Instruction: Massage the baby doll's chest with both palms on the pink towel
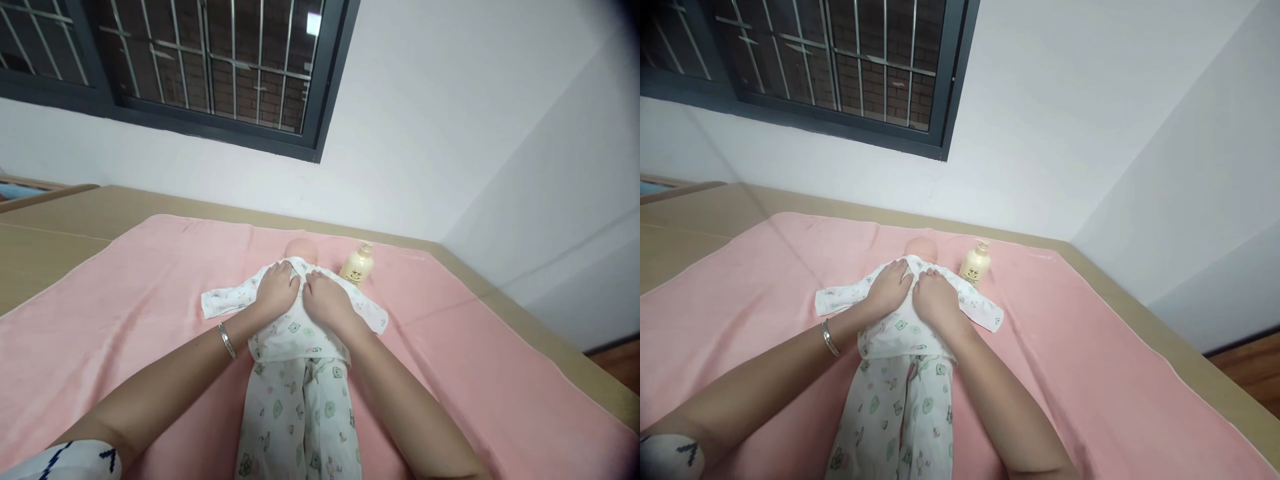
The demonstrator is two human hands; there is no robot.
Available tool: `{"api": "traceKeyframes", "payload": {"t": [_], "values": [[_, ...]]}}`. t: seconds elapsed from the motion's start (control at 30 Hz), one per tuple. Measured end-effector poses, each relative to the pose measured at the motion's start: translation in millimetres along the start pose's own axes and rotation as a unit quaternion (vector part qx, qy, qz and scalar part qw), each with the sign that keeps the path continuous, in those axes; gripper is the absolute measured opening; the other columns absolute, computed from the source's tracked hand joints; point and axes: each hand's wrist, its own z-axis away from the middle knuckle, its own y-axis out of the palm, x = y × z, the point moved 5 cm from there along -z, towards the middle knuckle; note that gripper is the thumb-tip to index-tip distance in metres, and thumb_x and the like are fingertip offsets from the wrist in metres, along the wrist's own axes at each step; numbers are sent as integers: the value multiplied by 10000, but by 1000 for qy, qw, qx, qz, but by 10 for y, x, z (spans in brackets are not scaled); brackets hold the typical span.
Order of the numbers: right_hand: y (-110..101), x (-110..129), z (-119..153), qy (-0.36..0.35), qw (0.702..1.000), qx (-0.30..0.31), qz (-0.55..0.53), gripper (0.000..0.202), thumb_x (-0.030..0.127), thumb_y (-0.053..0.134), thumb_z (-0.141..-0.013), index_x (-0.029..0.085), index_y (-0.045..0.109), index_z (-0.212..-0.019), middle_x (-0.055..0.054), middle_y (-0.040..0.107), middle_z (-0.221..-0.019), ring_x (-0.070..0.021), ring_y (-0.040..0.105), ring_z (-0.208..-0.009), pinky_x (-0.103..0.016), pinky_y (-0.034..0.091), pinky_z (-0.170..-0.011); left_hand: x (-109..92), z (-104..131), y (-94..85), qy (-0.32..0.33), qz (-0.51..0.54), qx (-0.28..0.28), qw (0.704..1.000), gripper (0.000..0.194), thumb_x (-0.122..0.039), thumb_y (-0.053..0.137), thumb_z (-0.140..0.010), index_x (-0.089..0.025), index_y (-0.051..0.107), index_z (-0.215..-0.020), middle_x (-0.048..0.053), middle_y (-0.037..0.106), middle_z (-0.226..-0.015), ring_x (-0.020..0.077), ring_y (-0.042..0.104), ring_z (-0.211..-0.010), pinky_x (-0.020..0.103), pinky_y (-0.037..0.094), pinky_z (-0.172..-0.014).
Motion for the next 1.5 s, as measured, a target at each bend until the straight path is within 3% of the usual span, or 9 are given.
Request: {"api": "traceKeyframes", "payload": {"t": [0.2, 0.37, 0.53, 0.87, 0.97, 1.1, 1.23, 1.37, 1.5], "values": [[93, -251, -232, -6, 998, -15, -65, 434, 320, 325, -991, 68, 543, -1268, -191, 508, -1412, -245, 447, -1316, -334, 310, -1075, -198, 191, 34, 55, -33, -34, 997, 463, -209, 338, -944, -39, 539, -1325, 183, 534, -1415, 305, 434, -1358, 437, 305, -1150], [71, -153, -115, 44, 999, -17, 5, 516, 335, 283, -1004, -17, 533, -1285, -272, 501, -1391, -307, 428, -1340, -393, 279, -1096, -110, 128, 12, 21, 5, -25, 999, 458, -255, 368, -944, -89, 538, -1335, 148, 537, -1424, 288, 436, -1364, 432, 312, -1155], [-53, -40, 43, 54, 997, 15, 49, 510, 365, 279, -1004, 28, 630, -1157, -266, 578, -1293, -330, 504, -1254, -404, 359, -1011, -6, 77, 59, -8, 11, -18, 1000, 519, -315, 370, -946, -41, 488, -1371, 188, 486, -1458, 325, 390, -1390, 454, 279, -1167], [-245, -197, 44, 50, 996, 74, -11, 466, 391, 309, -972, 154, 701, -884, -144, 718, -945, -260, 657, -859, -332, 451, -725, -20, 115, 82, -13, 6, -31, 999, 498, -328, 357, -959, -76, 485, -1369, 172, 498, -1452, 311, 380, -1400, 457, 277, -1167], [-461, -366, -61, 54, 997, -39, -44, 428, 336, 330, -957, 140, 702, -1033, -148, 695, -1105, -267, 626, -1059, -341, 459, -880, -42, 140, 71, -14, 11, -46, 999, 486, -328, 363, -959, -102, 489, -1371, 154, 496, -1458, 310, 381, -1400, 465, 276, -1167], [-701, -726, -236, 70, 965, -251, 33, 514, 247, 355, -927, 23, 496, -1367, -207, 381, -1512, -303, 261, -1443, -430, 244, -1156, -57, 157, 80, -16, 21, -54, 998, 491, -314, 373, -955, -90, 493, -1375, 159, 490, -1463, 317, 363, -1410, 473, 273, -1171], [-586, -1001, -410, 90, 965, -220, 108, 552, 213, 375, -909, -47, 415, -1394, -263, 372, -1494, -349, 274, -1428, -485, 236, -1155, -47, 155, 99, -12, 40, -54, 998, 501, -299, 398, -942, -59, 504, -1368, 185, 496, -1451, 331, 374, -1401, 481, 278, -1171], [-501, -1012, -393, 96, 960, -209, 157, 559, 254, 374, -926, -18, 393, -1414, -257, 369, -1498, -360, 278, -1428, -499, 229, -1155, -55, 171, 38, -25, 96, -54, 994, 494, -283, 431, -921, -73, 523, -1359, 178, 483, -1465, 341, 352, -1414, 504, 255, -1179], [-485, -932, -332, 115, 961, -186, 166, 652, 298, 426, -911, -50, 314, -1451, -278, 272, -1545, -373, 190, -1462, -490, 202, -1169, -222, 85, -183, -33, 284, -79, 955, 471, -264, 497, -881, -106, 573, -1319, 149, 496, -1462, 305, 347, -1424, 453, 227, -1201]]}}
